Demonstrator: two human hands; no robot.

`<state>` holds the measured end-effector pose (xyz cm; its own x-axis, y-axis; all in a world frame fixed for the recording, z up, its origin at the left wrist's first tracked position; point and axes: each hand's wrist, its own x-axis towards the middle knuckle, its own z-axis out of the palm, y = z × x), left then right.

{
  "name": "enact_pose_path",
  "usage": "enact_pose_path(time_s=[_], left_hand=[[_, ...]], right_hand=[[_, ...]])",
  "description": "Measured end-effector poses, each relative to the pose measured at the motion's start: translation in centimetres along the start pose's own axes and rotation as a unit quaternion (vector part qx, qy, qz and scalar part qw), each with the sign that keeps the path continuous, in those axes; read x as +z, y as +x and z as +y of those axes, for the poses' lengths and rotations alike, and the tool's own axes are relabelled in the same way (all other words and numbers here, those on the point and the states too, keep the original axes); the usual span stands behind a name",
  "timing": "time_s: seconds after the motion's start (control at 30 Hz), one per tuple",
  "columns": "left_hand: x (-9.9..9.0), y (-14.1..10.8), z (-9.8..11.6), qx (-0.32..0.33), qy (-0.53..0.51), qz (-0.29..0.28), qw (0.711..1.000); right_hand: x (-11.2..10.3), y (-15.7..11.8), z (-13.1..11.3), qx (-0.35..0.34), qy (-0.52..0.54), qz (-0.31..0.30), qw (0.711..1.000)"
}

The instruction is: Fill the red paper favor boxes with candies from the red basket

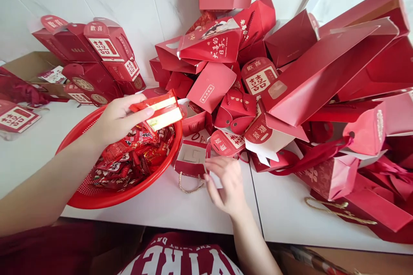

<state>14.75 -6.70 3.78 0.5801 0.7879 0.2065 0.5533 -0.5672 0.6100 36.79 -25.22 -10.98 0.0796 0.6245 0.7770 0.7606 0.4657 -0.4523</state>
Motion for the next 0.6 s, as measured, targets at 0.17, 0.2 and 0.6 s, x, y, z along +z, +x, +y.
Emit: enact_pose_path(time_s=[0.17, 0.2, 0.6], left_hand=[[4.4, -0.6, 1.2, 0.085, -0.225, -0.181, 0.954], [5.2, -0.6, 1.0, 0.100, -0.223, -0.207, 0.947], [7.7, -0.7, -1.0, 0.105, -0.084, -0.121, 0.984]], right_hand=[[-0.7, 2.7, -1.4, -0.078, -0.080, -0.154, 0.982], [-0.9, 2.9, -1.3, -0.078, -0.096, -0.163, 0.979], [-1.9, 1.3, 0.9, 0.012, -0.086, -0.094, 0.992]])
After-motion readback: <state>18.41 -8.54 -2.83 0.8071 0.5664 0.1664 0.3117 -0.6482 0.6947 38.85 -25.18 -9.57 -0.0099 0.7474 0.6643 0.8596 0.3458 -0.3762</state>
